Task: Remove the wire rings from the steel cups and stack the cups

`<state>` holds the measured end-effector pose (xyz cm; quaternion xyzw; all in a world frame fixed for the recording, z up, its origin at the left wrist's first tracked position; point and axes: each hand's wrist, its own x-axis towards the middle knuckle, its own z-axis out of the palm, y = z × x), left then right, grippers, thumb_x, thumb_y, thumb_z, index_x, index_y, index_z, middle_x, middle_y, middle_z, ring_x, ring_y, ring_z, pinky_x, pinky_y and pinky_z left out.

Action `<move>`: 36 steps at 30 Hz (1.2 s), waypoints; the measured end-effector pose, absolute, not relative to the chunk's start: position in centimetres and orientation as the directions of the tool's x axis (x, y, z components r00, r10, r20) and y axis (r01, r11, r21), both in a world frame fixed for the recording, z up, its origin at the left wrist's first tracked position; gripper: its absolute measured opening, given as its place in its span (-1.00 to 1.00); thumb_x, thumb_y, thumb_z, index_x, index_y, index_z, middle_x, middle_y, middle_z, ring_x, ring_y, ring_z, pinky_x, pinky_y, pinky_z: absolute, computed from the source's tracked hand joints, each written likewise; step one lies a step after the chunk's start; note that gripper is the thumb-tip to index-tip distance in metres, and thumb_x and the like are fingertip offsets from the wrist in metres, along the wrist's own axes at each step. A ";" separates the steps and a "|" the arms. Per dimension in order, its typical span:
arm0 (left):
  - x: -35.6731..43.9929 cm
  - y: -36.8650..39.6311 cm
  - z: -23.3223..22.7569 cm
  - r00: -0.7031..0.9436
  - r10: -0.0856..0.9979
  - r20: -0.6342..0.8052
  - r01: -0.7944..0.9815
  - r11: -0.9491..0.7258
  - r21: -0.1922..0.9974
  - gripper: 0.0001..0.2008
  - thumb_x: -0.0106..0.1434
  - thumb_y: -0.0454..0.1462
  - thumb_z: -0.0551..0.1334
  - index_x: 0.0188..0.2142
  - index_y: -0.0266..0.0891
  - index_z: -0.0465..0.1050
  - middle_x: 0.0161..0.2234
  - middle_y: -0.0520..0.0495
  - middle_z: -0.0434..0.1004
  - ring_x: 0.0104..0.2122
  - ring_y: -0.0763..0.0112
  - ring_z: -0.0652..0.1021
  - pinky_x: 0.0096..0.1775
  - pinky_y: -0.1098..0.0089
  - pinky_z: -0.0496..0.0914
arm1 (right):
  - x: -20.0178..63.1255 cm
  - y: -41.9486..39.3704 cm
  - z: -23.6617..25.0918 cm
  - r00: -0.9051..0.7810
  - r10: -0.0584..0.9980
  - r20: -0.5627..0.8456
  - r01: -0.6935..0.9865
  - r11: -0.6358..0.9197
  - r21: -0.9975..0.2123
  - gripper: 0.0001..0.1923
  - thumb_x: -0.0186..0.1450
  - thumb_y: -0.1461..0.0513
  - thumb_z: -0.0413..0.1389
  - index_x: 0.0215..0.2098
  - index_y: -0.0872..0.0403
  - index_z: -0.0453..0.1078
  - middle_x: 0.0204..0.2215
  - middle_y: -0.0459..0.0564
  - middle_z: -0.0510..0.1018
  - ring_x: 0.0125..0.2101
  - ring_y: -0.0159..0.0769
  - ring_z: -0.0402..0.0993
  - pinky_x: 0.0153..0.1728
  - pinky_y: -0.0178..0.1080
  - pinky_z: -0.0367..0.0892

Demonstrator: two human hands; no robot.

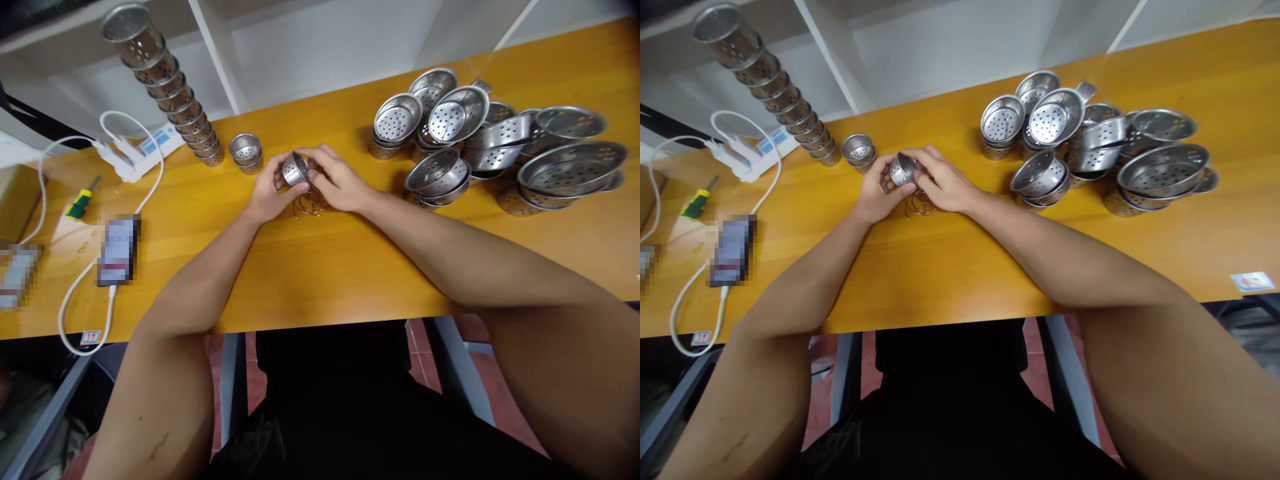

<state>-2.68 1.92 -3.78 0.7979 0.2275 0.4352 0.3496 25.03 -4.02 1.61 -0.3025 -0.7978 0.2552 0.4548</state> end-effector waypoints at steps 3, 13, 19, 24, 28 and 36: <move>-2.7 2.4 -4.1 0.513 0.668 0.539 0.028 -0.641 0.767 0.09 0.46 0.48 0.62 0.69 0.10 0.34 0.51 -0.25 0.69 0.53 -0.14 0.79 0.64 -0.25 0.66 | 25.0 -4.0 1.6 -0.399 0.710 0.580 0.251 0.693 -0.675 -0.16 0.83 -0.47 0.08 0.62 -0.10 0.68 0.32 0.25 0.64 0.41 0.29 0.63 0.69 0.40 0.49; -2.5 1.6 -3.0 0.533 0.647 0.545 -0.041 -0.624 0.780 -0.05 0.51 0.40 0.63 0.62 0.11 0.41 0.48 -0.21 0.74 0.44 0.03 0.83 0.55 -0.12 0.74 | 24.7 -5.2 1.9 -0.429 0.720 0.545 0.280 0.680 -0.677 -0.01 0.75 -0.63 0.04 0.52 -0.11 0.72 0.32 0.26 0.53 0.39 0.28 0.60 0.67 0.41 0.51; -2.6 2.4 -3.6 0.526 0.628 0.574 -0.025 -0.663 0.748 0.04 0.47 0.46 0.63 0.66 0.16 0.33 0.56 -0.23 0.63 0.54 -0.08 0.76 0.55 -0.16 0.74 | 24.3 -5.2 2.2 -0.453 0.686 0.570 0.226 0.706 -0.671 -0.13 0.71 -0.62 0.16 0.16 -0.06 0.68 0.18 0.20 0.55 0.14 0.16 0.58 0.38 0.31 0.69; -2.5 2.9 -4.1 0.499 0.621 0.604 0.054 -0.719 0.693 0.14 0.44 0.55 0.57 0.75 0.26 0.24 0.61 -0.20 0.50 0.61 -0.18 0.68 0.58 -0.22 0.70 | 24.1 -5.0 2.3 -0.443 0.689 0.574 0.203 0.701 -0.684 -0.14 0.73 -0.62 0.14 0.01 -0.06 0.56 0.03 0.12 0.55 -0.06 0.00 0.51 0.17 0.13 0.69; -2.3 1.9 -3.0 0.494 0.629 0.601 0.150 -0.742 0.654 0.18 0.45 0.57 0.53 0.78 0.20 0.25 0.60 -0.25 0.47 0.65 -0.22 0.61 0.63 -0.20 0.66 | 24.0 -4.7 2.4 -0.332 0.766 0.550 0.195 0.626 -0.755 -0.07 0.66 -0.70 0.15 -0.13 -0.06 0.47 -0.13 0.05 0.50 -0.19 -0.07 0.44 0.02 0.08 0.65; -1.6 0.4 -1.9 0.485 0.666 0.567 0.191 -0.714 0.674 0.14 0.36 0.58 0.60 0.63 0.04 0.48 0.52 -0.27 0.59 0.60 -0.23 0.65 0.67 -0.22 0.62 | 24.5 -5.2 3.7 -0.304 0.824 0.479 0.280 0.558 -0.782 0.00 0.52 -0.79 0.19 -0.23 -0.11 0.37 -0.34 -0.03 0.41 -0.23 -0.04 0.44 0.04 0.15 0.74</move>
